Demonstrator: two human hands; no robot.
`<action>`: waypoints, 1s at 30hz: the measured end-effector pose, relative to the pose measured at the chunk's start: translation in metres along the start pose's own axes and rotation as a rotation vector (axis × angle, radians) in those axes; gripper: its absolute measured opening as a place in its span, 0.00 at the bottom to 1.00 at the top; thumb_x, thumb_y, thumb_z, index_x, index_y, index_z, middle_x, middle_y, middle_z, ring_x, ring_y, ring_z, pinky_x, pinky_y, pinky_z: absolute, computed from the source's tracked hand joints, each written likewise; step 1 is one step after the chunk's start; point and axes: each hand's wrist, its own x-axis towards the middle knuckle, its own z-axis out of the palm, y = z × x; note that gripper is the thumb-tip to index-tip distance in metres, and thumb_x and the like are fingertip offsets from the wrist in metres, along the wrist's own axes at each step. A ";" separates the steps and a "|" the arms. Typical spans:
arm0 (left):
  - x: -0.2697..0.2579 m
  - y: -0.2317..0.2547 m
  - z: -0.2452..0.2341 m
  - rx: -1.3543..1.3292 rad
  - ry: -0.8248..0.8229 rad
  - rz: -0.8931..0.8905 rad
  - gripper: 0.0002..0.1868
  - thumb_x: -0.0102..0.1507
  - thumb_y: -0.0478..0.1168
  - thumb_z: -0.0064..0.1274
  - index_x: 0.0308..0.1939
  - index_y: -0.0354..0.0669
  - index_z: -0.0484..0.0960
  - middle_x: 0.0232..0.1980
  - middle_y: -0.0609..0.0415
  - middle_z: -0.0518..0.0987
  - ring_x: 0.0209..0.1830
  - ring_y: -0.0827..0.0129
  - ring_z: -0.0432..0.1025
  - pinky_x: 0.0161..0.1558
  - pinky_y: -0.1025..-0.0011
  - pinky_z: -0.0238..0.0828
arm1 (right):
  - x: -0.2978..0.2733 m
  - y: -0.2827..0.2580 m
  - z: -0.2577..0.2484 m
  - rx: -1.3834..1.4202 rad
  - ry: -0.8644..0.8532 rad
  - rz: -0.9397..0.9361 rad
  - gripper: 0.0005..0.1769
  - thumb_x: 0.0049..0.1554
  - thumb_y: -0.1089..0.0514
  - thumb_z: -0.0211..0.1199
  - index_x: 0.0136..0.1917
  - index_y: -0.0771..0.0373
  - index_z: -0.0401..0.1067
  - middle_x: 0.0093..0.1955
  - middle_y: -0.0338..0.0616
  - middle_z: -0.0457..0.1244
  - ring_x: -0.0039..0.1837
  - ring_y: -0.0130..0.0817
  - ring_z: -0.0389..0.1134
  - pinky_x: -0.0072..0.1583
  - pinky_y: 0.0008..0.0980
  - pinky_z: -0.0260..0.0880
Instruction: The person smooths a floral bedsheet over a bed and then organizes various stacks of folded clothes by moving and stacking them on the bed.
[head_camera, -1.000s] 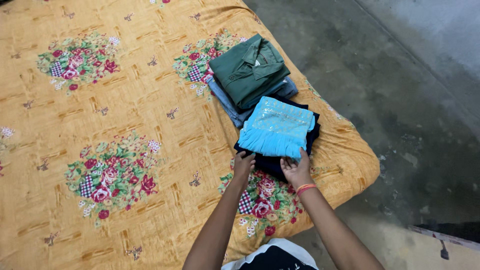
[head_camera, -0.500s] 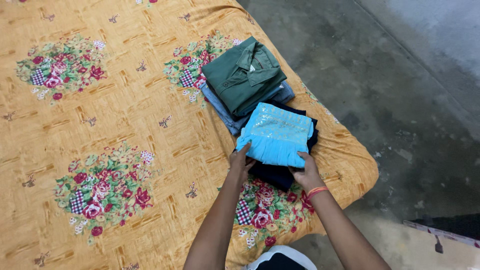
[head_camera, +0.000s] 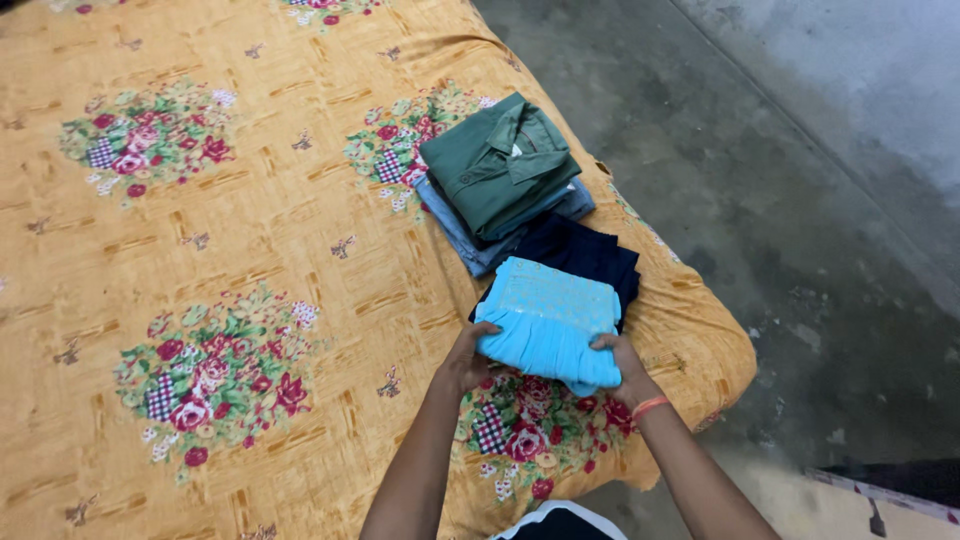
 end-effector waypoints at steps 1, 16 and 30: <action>-0.006 -0.003 -0.005 0.061 0.042 -0.013 0.43 0.50 0.47 0.60 0.69 0.47 0.66 0.67 0.46 0.71 0.63 0.51 0.67 0.62 0.43 0.67 | -0.001 0.010 -0.006 -0.054 0.035 -0.059 0.28 0.47 0.64 0.55 0.63 0.71 0.63 0.53 0.54 0.65 0.51 0.49 0.71 0.56 0.53 0.74; -0.090 -0.041 -0.096 -0.130 -0.298 0.050 0.24 0.59 0.48 0.62 0.57 0.44 0.77 0.51 0.49 0.83 0.49 0.59 0.79 0.55 0.53 0.80 | -0.088 0.056 0.057 -0.334 -0.002 0.093 0.39 0.46 0.69 0.54 0.72 0.58 0.60 0.58 0.46 0.66 0.54 0.40 0.71 0.53 0.40 0.77; -0.218 -0.085 -0.310 -0.249 0.098 0.435 0.22 0.61 0.38 0.56 0.57 0.29 0.77 0.49 0.41 0.83 0.44 0.55 0.81 0.49 0.55 0.83 | -0.054 0.197 0.267 -0.853 -0.350 0.204 0.34 0.47 0.59 0.56 0.69 0.62 0.64 0.57 0.44 0.64 0.54 0.36 0.67 0.55 0.41 0.72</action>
